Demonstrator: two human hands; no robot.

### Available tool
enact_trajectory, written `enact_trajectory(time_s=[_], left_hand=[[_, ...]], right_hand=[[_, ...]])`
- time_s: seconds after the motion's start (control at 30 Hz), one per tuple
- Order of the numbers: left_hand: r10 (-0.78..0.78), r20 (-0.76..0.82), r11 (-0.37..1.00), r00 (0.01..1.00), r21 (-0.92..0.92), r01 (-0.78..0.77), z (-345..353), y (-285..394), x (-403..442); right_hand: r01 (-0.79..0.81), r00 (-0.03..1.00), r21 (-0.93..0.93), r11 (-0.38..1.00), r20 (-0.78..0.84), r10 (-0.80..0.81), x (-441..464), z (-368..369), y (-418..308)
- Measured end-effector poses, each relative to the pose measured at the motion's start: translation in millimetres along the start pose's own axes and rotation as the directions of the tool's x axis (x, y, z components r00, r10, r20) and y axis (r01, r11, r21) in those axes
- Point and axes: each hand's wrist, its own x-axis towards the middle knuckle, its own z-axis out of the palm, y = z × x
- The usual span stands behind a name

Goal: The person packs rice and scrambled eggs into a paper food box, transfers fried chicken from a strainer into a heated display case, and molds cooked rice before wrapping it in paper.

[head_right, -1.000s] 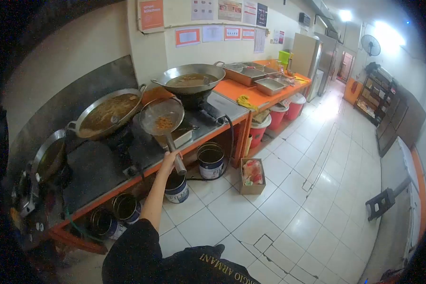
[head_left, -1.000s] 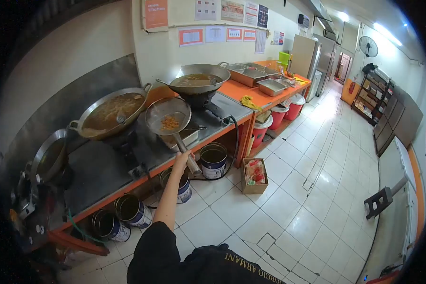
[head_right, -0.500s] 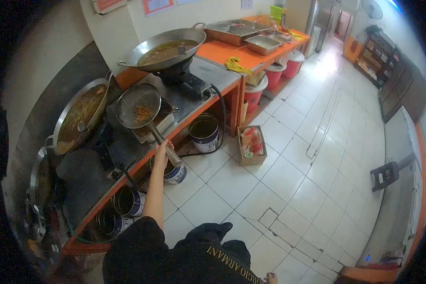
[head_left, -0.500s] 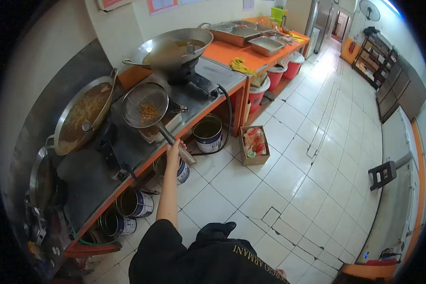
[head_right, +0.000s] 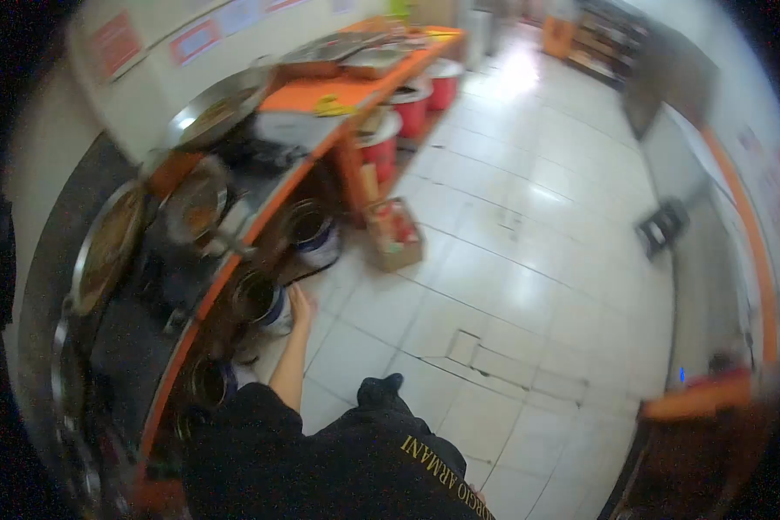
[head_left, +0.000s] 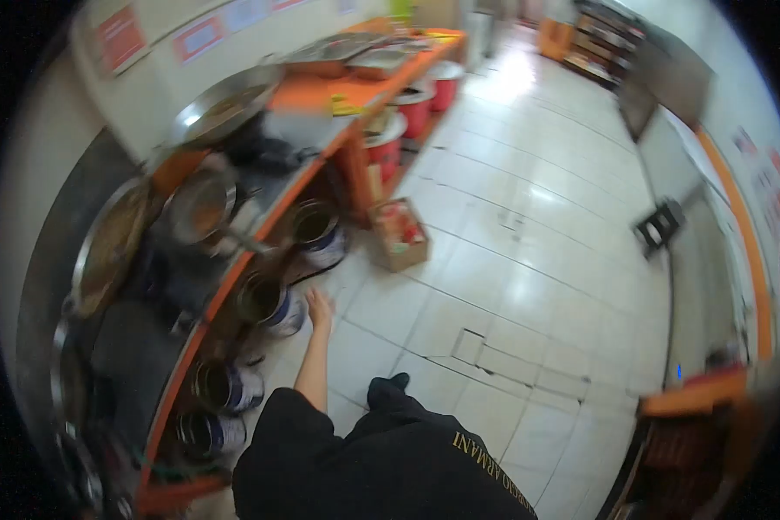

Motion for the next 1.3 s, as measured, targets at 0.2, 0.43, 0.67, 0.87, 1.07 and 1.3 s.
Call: enact_trajectory(time_s=[0.2,0.43,0.67,0.87,1.07,1.3], left_hand=[[-0.505,0.863,0.687,0.024,0.418,-0.595,237.2,-57.6,-278.6],[-0.852,0.407,0.425,-0.329,0.173,-0.889,368.1,107.0,-498.9],[-0.6,0.646,0.328,-0.472,-0.339,-0.882,431.6,159.9,-675.8],[-0.662,0.61,0.163,-0.435,-0.449,-0.879,522.8,132.4,-928.9],[-0.68,0.203,-0.298,-0.705,-0.955,0.013,434.1,39.7,-1308.5],[-0.726,-0.263,0.354,-0.636,-0.935,-0.017,167.2,-34.9,-1543.3]], right_hand=[[-0.002,0.957,-0.268,0.964,-0.281,-0.076,-54.4,19.9,151.2],[0.022,0.822,0.274,0.961,-0.552,0.139,-125.0,-3.5,166.9],[0.056,0.516,0.621,0.782,-0.688,0.51,-197.7,-67.0,295.7],[-0.222,-0.102,0.95,0.22,-0.247,0.964,-279.2,47.5,410.6],[-0.042,0.122,0.976,-0.212,0.216,0.969,-246.4,177.7,302.0],[0.19,0.352,0.726,-0.661,0.577,0.736,-206.9,82.5,316.0]])
